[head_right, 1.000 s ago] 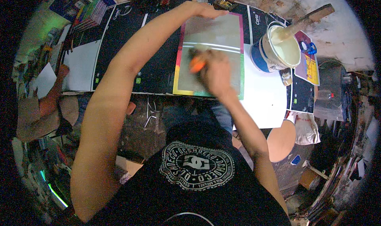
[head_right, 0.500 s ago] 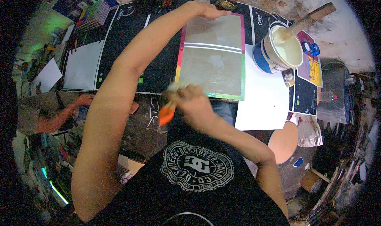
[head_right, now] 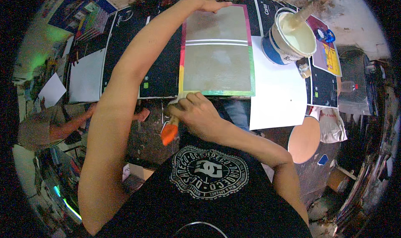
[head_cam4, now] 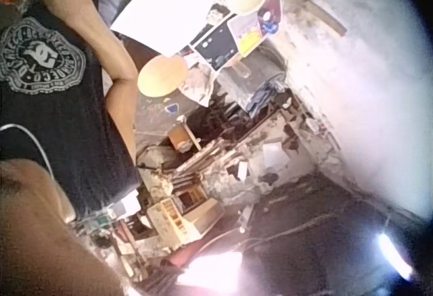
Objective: The person applies a liquid substance to a folder or book cover using a large brush, repeatedly dipping the brush into a bucket of white liquid and spreading it across the surface of the item on the table.
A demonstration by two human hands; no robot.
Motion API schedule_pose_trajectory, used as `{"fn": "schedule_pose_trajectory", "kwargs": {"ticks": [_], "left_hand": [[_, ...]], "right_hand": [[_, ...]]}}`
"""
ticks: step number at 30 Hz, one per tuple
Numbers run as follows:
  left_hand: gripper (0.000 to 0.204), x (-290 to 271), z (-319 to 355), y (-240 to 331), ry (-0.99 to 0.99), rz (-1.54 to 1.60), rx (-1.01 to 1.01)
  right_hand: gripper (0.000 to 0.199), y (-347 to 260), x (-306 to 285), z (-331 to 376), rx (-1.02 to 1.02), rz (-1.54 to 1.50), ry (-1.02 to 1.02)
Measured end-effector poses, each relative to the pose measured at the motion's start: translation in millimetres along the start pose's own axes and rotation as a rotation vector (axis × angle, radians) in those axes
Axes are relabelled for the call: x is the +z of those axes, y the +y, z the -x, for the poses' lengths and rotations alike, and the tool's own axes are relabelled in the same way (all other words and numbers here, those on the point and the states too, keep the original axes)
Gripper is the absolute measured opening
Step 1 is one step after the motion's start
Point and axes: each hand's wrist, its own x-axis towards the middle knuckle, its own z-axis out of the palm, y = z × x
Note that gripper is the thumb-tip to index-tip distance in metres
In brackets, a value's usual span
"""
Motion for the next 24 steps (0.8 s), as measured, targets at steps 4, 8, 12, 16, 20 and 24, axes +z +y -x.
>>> {"fn": "schedule_pose_trajectory", "kwargs": {"ticks": [4, 8, 12, 16, 20, 24], "left_hand": [[0.099, 9.1, -9.4, -3.0, 0.044, -0.087, -0.069], [0.098, 9.2, -20.2, -9.2, 0.043, -0.210, -0.126], [0.097, -1.0, -15.2, -9.0, 0.016, -0.149, -0.092], [0.094, -9.5, 1.7, 1.7, -0.083, -0.129, -0.039], [0.091, -13.9, 18.2, 12.0, -0.040, -0.066, -0.087], [0.094, -15.6, 21.5, 13.4, -0.038, -0.050, -0.080]], "right_hand": [[0.040, 31.8, -55.8, -13.5, 0.077, 0.053, 0.158], [0.041, 46.2, -86.4, -39.9, 0.217, 0.280, 0.169], [0.042, 19.5, -80.6, -6.6, 0.001, 0.185, -0.183], [0.041, 22.9, -80.7, 28.9, 0.044, 0.173, -0.139], [0.039, 34.7, -100.1, 26.8, 0.013, 0.279, -0.130], [0.037, 31.0, -113.2, 4.7, -0.020, 0.186, -0.273]]}}
